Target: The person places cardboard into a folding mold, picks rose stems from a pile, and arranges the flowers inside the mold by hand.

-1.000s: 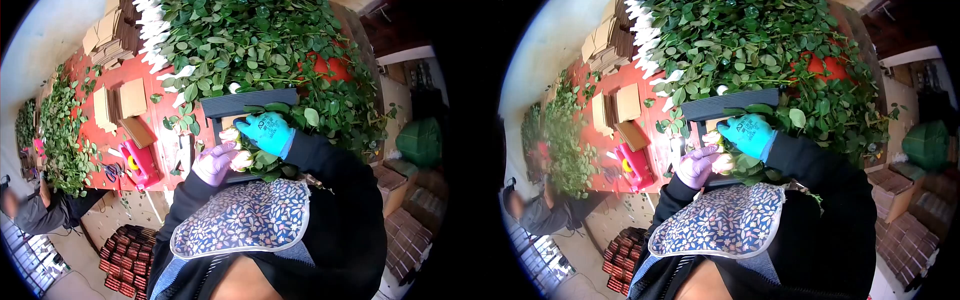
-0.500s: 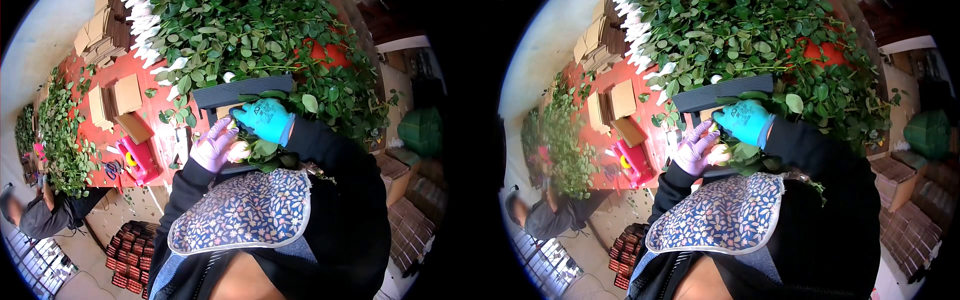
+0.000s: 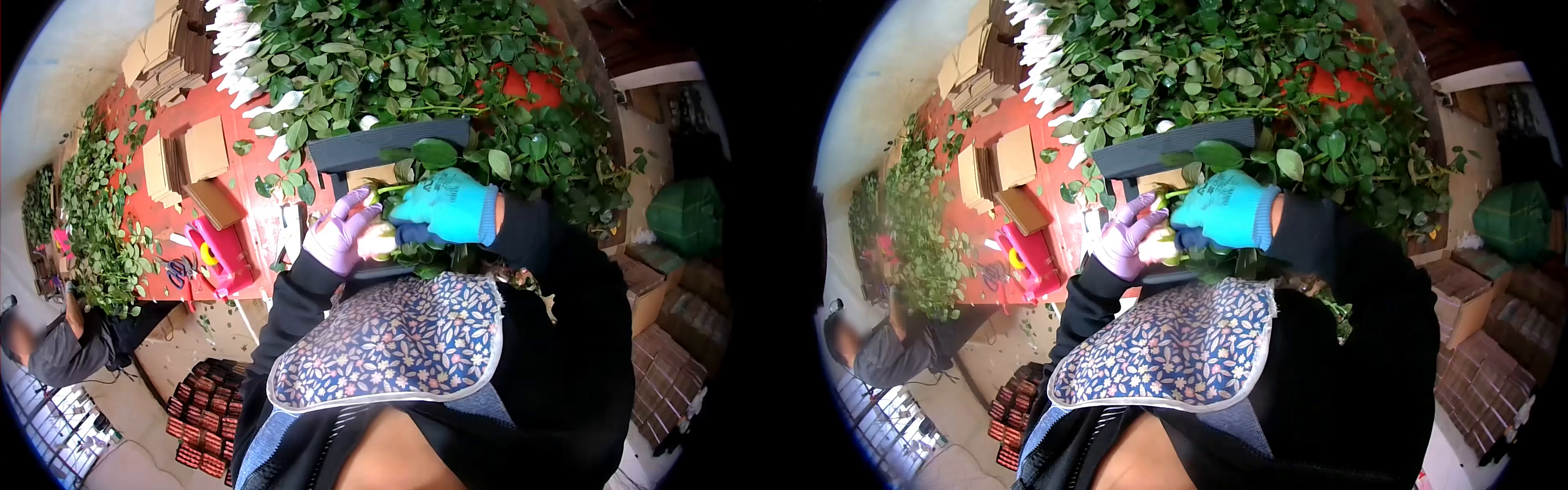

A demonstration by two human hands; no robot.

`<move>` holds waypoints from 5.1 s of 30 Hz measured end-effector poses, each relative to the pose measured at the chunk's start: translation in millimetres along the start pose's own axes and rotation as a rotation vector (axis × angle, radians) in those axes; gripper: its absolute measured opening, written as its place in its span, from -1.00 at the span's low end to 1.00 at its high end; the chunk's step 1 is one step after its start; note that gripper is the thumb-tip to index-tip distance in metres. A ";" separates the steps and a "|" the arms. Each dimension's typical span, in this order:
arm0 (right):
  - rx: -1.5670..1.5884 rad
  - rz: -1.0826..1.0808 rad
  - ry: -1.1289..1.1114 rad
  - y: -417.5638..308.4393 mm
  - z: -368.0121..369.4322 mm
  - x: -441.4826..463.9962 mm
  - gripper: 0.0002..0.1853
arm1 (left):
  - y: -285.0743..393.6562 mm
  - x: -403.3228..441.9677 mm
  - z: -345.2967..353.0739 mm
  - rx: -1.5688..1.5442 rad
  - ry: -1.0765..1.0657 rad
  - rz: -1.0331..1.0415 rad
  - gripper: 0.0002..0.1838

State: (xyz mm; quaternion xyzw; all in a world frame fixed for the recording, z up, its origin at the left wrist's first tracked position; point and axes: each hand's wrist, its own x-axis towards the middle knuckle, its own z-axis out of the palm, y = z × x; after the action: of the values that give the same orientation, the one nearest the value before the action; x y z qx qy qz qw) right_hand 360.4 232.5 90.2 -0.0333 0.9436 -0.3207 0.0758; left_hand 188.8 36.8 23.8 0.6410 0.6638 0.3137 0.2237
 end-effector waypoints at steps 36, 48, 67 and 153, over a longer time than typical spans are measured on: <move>-0.500 0.288 0.239 15.9 46.2 51.8 -0.77 | 16.1 0.6 -7.8 0.090 -0.173 -0.078 -0.38; -0.621 0.324 0.253 28.5 59.4 55.8 -0.84 | 11.2 27.8 -15.3 0.325 -0.267 -0.109 -0.08; -0.212 0.264 0.598 24.5 3.6 24.9 -0.77 | 4.9 27.1 -13.1 0.151 -0.359 -0.220 -0.05; -0.513 0.148 0.075 19.7 42.6 44.9 -0.72 | 31.5 -19.5 18.4 -0.255 0.243 -0.403 -0.73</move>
State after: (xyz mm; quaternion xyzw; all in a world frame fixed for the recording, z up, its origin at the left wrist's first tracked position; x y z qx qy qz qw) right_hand 322.9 217.5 39.4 0.0294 0.9960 -0.0659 0.0531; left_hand 225.6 19.3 31.0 0.4202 0.7550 0.4189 0.2792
